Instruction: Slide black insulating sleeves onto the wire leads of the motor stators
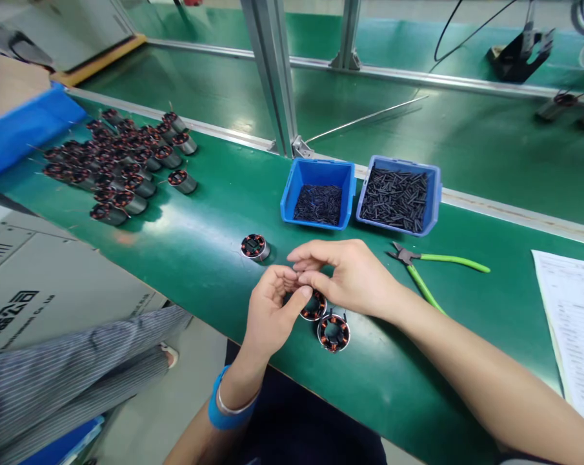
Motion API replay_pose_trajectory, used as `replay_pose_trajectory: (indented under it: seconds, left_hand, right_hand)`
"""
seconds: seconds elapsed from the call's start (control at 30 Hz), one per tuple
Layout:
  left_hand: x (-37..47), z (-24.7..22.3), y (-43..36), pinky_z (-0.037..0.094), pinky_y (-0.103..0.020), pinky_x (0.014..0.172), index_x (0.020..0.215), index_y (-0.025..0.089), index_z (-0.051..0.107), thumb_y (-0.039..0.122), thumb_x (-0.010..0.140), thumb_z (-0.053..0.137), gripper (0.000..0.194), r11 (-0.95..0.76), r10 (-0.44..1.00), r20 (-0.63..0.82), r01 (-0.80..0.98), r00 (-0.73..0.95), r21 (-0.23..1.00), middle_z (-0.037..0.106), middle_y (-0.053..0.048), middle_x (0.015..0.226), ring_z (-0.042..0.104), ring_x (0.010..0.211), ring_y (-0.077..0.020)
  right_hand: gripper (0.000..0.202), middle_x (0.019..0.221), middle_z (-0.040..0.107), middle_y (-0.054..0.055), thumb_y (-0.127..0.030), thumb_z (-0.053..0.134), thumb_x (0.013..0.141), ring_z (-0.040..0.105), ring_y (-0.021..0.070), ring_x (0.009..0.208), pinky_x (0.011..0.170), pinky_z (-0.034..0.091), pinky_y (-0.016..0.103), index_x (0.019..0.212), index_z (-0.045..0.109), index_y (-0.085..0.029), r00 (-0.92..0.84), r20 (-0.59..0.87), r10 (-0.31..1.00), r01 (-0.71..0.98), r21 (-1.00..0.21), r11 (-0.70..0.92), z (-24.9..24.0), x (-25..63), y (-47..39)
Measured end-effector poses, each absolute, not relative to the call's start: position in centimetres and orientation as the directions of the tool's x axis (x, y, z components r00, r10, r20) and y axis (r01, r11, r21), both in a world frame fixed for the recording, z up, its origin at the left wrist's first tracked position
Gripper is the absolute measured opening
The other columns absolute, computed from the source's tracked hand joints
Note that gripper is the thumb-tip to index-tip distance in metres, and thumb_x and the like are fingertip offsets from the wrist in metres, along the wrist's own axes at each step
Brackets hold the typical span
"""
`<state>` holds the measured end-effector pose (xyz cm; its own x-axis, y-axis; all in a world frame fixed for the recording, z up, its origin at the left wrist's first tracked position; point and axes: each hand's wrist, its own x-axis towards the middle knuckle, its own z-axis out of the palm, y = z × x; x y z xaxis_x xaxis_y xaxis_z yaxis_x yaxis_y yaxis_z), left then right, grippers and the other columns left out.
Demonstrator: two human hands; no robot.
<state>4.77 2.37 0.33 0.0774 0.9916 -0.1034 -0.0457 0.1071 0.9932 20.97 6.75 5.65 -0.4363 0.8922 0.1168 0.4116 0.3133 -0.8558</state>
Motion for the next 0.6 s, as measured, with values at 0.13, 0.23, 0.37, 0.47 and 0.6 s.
replay_pose_trajectory:
  seconds: [0.13,0.23,0.37,0.47,0.6]
  left_hand:
    - [4.5,0.2,2.1,0.055,-0.029,0.081,0.101,0.019,0.055,0.015,0.078,0.070,0.028,0.064,0.995,-0.061,-0.035,0.080,0.997,0.068,-0.004,0.094,0.068,0.087,-0.0161]
    - [4.0,0.1,1.7,0.055,-0.032,0.084,0.103,0.018,0.059,0.017,0.080,0.070,0.026,0.049,0.995,-0.051,0.018,0.081,0.999,0.068,-0.006,0.097,0.068,0.090,-0.0177]
    - [3.5,-0.2,1.2,0.054,-0.029,0.080,0.091,0.018,0.066,0.021,0.088,0.066,0.004,0.021,0.999,-0.024,0.071,0.039,0.997,0.069,-0.004,0.088,0.068,0.083,-0.0162]
    - [3.4,-0.5,1.1,0.054,-0.029,0.078,0.089,0.018,0.066,0.022,0.089,0.066,0.004,0.013,0.999,-0.016,0.057,0.037,0.998,0.071,-0.004,0.086,0.068,0.080,-0.0162]
    - [3.5,-0.5,1.1,0.054,-0.030,0.077,0.088,0.018,0.066,0.023,0.089,0.065,0.004,0.016,0.999,-0.018,0.057,0.041,0.998,0.072,-0.004,0.085,0.069,0.080,-0.0170]
  right_hand:
    - [0.032,0.100,0.078,0.003,-0.009,0.070,0.082,0.075,0.0139,0.080,0.074,0.059,0.023,0.113,0.071,-0.018,-0.539,0.173,0.825,0.476,-0.745,0.467,6.2,21.4,6.7]
    - [0.030,0.098,0.077,0.004,-0.013,0.074,0.081,0.074,0.0135,0.077,0.074,0.059,0.024,0.111,0.072,-0.017,-0.506,0.232,0.831,0.479,-0.726,0.494,6.7,21.9,6.9]
    - [0.018,0.090,0.076,0.002,-0.023,0.075,0.084,0.075,0.0140,0.078,0.077,0.060,0.026,0.102,0.073,-0.018,-0.368,0.281,0.886,0.368,-0.832,0.416,6.4,21.2,6.7]
    - [0.014,0.088,0.077,0.002,-0.022,0.073,0.086,0.075,0.0148,0.077,0.076,0.061,0.027,0.100,0.072,-0.019,-0.371,0.243,0.896,0.306,-0.879,0.365,5.7,20.1,6.4]
    - [0.014,0.089,0.077,0.002,-0.017,0.072,0.086,0.075,0.0137,0.077,0.076,0.060,0.026,0.100,0.072,-0.018,-0.418,0.266,0.869,0.330,-0.846,0.418,5.5,19.5,6.3]
